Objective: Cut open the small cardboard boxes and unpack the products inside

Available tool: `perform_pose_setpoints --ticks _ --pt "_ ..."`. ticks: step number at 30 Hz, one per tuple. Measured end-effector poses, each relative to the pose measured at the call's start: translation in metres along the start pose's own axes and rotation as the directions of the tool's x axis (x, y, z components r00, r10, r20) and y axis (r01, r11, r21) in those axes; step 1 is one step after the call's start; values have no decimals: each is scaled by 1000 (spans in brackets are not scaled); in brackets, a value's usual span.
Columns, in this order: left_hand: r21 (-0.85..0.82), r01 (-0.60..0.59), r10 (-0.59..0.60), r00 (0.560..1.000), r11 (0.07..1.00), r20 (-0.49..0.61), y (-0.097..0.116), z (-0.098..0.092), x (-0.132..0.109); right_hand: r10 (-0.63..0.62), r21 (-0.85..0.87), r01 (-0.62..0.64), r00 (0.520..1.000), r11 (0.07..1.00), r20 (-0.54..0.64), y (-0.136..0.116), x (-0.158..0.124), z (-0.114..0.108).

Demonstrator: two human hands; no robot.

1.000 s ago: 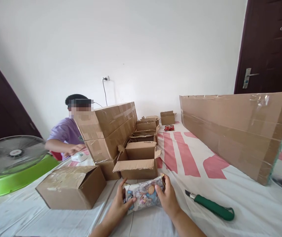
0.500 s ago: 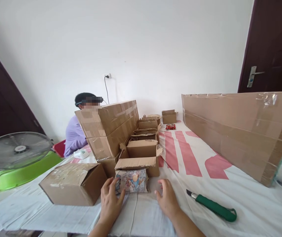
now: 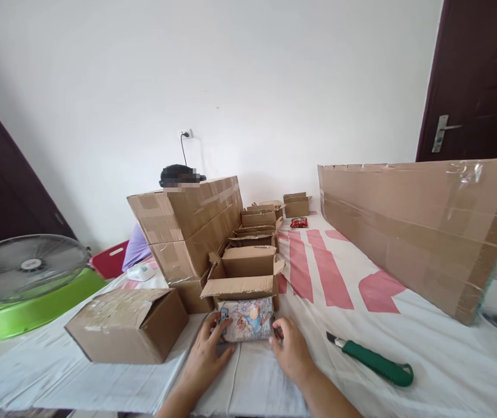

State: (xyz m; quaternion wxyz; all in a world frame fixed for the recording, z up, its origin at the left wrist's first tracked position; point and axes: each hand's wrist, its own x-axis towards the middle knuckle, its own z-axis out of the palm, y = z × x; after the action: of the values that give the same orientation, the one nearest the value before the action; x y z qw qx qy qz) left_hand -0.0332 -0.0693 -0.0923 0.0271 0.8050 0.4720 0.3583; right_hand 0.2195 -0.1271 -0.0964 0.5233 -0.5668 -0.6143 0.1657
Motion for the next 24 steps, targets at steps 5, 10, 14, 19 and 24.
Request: perform_pose_setpoints --ticks 5,10,14,19,24 --pt "-31 5 -5 1000 1000 -12 -4 2 2 9 7 -9 1000 1000 -1 -3 0 -1" --pt "-36 8 -8 1000 999 -19 -2 0 2 33 3 -33 999 999 -4 -2 1 -2" --pt "20 95 -95 995 995 -7 3 -4 3 58 4 -58 998 998 39 -3 0 -3" --pt "-24 150 -145 979 988 142 7 -9 4 62 29 -69 982 997 177 -8 -2 -2" --pt "-38 156 -148 977 987 155 9 -10 5 62 20 -68 971 997 231 -8 -3 -2"
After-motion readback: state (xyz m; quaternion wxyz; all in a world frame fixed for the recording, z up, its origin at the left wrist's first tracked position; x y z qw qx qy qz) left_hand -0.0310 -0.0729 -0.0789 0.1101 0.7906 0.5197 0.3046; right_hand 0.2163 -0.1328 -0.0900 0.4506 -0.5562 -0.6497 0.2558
